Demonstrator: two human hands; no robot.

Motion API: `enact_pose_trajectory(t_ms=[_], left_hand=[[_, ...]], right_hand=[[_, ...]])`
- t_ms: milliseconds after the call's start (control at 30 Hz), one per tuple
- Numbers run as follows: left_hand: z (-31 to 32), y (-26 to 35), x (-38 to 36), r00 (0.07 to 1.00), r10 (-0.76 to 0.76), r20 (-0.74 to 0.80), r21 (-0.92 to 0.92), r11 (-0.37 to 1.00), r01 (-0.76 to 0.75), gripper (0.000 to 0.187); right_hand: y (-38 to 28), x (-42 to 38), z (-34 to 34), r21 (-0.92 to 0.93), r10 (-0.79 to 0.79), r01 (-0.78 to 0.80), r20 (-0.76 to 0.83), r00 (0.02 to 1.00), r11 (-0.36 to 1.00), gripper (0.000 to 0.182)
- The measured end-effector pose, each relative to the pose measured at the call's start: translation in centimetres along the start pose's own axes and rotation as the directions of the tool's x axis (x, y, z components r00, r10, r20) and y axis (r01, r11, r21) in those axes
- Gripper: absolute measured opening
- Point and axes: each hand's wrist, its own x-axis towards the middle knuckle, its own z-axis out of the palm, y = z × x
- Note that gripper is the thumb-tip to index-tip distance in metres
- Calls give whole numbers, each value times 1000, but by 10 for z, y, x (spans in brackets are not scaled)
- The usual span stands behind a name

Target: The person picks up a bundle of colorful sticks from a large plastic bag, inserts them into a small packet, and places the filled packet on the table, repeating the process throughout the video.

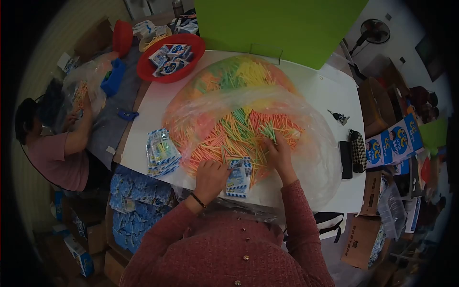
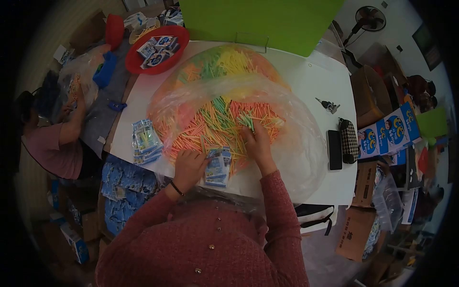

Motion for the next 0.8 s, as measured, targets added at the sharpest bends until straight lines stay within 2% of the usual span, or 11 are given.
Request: enact_pose_trajectory(t_ms=[100,167,233,300,333,367,400,633,700,767,800], left_hand=[[-14,-1,10,993,-39,-109,-110,994,27,14],[-9,-8,9,982,-183,-46,-310,937,160,12],[-4,-11,10,951,-305,46,-486,825,288,12],[-2,-11,15,834,-458,308,-879,198,434,10],[-2,-9,18,834,-455,311,-878,199,436,10],[-4,-7,21,825,-442,353,-912,33,408,10],[-5,-6,24,818,-421,392,-919,-135,371,11],[-5,-5,29,792,-289,538,-834,-322,449,20],[-9,0,34,747,-185,639,-670,-611,422,23],[-7,-1,33,753,-200,626,-669,-634,388,24],[-6,-2,32,755,-224,617,-664,-663,346,25]], right_hand=[[-11,6,-8,-286,-253,242,1,968,927,22],[-18,7,-11,-719,-331,279,73,941,636,21],[-18,12,-8,-808,-333,296,133,934,509,18],[-20,19,-3,-877,-326,310,190,926,367,16],[-21,22,0,-899,-324,342,249,913,274,15],[-22,22,3,-910,-315,373,306,898,180,15],[-22,21,4,-911,-314,368,301,900,183,15],[-25,19,18,-895,-243,432,397,885,110,17],[-24,22,17,-901,-196,422,398,896,97,18],[-16,27,4,-749,-249,376,284,926,546,17],[-12,28,-1,-748,-251,382,289,924,543,17]])
